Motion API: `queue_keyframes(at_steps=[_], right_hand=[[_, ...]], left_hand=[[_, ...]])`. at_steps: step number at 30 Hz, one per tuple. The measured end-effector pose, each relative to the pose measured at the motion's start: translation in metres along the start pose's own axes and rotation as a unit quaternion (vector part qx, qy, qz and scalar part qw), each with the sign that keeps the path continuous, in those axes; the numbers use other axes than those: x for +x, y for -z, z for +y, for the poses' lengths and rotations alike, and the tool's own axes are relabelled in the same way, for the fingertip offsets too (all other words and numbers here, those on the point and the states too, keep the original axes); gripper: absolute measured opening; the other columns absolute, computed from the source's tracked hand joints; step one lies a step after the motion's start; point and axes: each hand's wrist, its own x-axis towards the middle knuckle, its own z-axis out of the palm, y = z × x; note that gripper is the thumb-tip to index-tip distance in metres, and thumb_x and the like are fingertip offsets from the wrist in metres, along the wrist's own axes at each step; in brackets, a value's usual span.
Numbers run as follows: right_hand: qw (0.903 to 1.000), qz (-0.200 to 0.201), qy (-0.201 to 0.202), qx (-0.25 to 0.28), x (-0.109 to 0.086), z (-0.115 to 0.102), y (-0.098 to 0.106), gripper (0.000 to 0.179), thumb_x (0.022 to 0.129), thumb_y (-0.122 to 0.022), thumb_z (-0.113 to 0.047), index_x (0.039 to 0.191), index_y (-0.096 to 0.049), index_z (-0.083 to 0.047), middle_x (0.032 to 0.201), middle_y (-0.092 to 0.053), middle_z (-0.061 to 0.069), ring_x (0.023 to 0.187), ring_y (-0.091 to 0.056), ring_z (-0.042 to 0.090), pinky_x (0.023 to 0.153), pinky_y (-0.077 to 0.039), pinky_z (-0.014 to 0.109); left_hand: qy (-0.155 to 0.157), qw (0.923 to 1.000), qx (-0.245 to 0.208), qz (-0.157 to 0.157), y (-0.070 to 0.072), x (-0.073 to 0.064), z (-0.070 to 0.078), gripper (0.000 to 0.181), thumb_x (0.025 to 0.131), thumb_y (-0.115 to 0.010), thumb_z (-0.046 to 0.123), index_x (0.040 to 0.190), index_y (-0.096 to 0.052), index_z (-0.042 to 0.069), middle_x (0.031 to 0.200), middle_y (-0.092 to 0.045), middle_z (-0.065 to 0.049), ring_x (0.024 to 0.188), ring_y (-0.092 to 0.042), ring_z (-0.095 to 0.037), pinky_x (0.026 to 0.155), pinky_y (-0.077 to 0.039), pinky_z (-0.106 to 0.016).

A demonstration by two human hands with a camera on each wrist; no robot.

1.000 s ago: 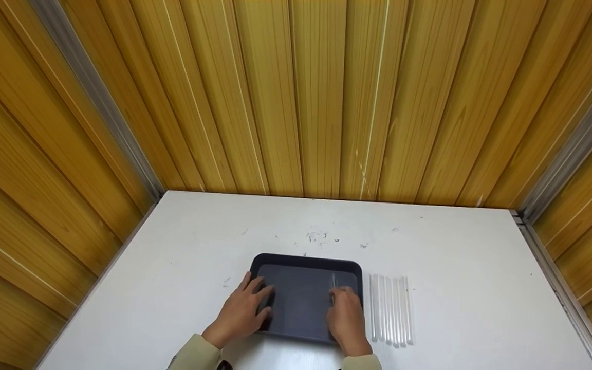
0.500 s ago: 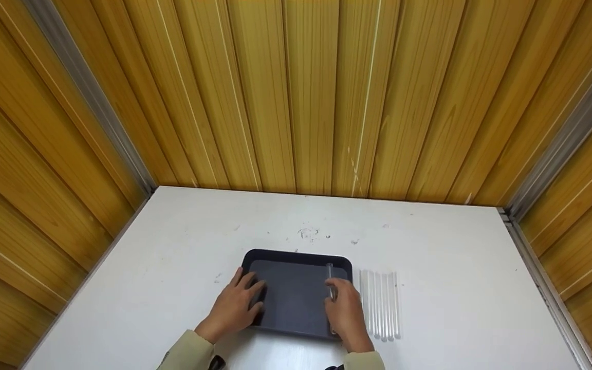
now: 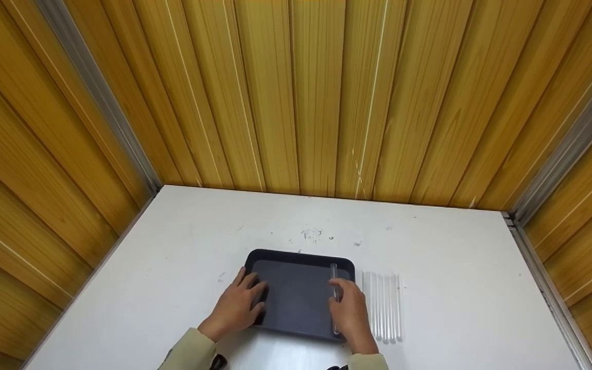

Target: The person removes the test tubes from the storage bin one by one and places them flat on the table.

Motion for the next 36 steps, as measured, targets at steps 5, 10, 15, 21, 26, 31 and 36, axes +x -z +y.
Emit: queue_keyframes(at_steps=[5, 10, 15, 21, 26, 31, 36], right_hand=[[0.9999, -0.001, -0.009, 0.006, -0.001, 0.003, 0.005, 0.041, 0.082, -0.061, 0.006, 0.123, -0.063, -0.002, 0.096, -0.065, 0.015, 0.081, -0.055, 0.019, 0.066, -0.044, 0.030], [0.9999, 0.007, -0.008, 0.010, 0.000, 0.004, 0.009, 0.041, 0.083, -0.061, 0.006, 0.123, -0.063, -0.002, 0.104, -0.067, 0.019, 0.090, -0.061, 0.024, 0.072, -0.050, 0.035], [0.9997, 0.010, -0.011, 0.018, -0.001, 0.005, 0.012, 0.041, 0.083, -0.060, 0.006, 0.123, -0.063, -0.002, 0.113, -0.065, 0.022, 0.099, -0.063, 0.029, 0.076, -0.052, 0.039], [0.9992, 0.011, -0.027, 0.028, -0.004, 0.008, 0.016, 0.040, 0.084, -0.059, 0.003, 0.124, -0.062, -0.003, 0.121, -0.062, 0.023, 0.101, -0.064, 0.029, 0.067, -0.050, 0.028], [0.9989, 0.015, -0.029, 0.034, -0.005, 0.008, 0.022, 0.040, 0.085, -0.058, 0.003, 0.124, -0.063, -0.004, 0.129, -0.059, 0.023, 0.106, -0.063, 0.031, 0.068, -0.051, 0.027], [0.9989, 0.016, -0.032, 0.032, -0.007, 0.009, 0.025, 0.040, 0.086, -0.060, 0.002, 0.125, -0.062, -0.005, 0.133, -0.057, 0.023, 0.110, -0.062, 0.035, 0.076, -0.052, 0.033], [0.9988, 0.017, -0.031, 0.034, -0.009, 0.015, 0.028, 0.039, 0.087, -0.060, 0.001, 0.126, -0.062, -0.006, 0.132, -0.058, 0.022, 0.111, -0.062, 0.035, 0.074, -0.052, 0.029]], left_hand=[[-0.001, 1.0000, -0.005, -0.008, -0.001, -0.001, 0.001, 0.043, 0.091, -0.063, 0.032, 0.130, -0.062, 0.013, 0.137, -0.055, -0.016, 0.136, -0.041, -0.042, 0.109, -0.040, -0.044], [-0.002, 0.9999, -0.012, -0.012, -0.001, 0.001, 0.002, 0.044, 0.091, -0.063, 0.033, 0.130, -0.062, 0.013, 0.138, -0.055, -0.016, 0.137, -0.040, -0.042, 0.110, -0.040, -0.044], [-0.006, 0.9997, -0.016, -0.017, -0.002, 0.003, 0.001, 0.044, 0.092, -0.062, 0.033, 0.131, -0.061, 0.013, 0.137, -0.055, -0.015, 0.137, -0.040, -0.041, 0.112, -0.038, -0.045], [-0.009, 0.9994, -0.025, -0.021, -0.001, 0.000, 0.001, 0.043, 0.091, -0.063, 0.032, 0.130, -0.062, 0.012, 0.136, -0.055, -0.016, 0.136, -0.040, -0.043, 0.111, -0.038, -0.046], [-0.011, 0.9994, -0.025, -0.022, 0.001, 0.001, -0.001, 0.044, 0.091, -0.063, 0.033, 0.130, -0.062, 0.012, 0.137, -0.055, -0.016, 0.136, -0.040, -0.043, 0.111, -0.038, -0.047], [-0.021, 0.9995, 0.012, -0.019, -0.001, 0.002, -0.003, 0.044, 0.092, -0.061, 0.034, 0.131, -0.061, 0.013, 0.135, -0.057, -0.013, 0.135, -0.045, -0.034, 0.116, -0.030, -0.048], [-0.025, 0.9994, 0.020, -0.017, -0.003, 0.001, -0.002, 0.044, 0.092, -0.061, 0.034, 0.131, -0.061, 0.013, 0.135, -0.058, -0.013, 0.135, -0.045, -0.033, 0.117, -0.028, -0.048]])
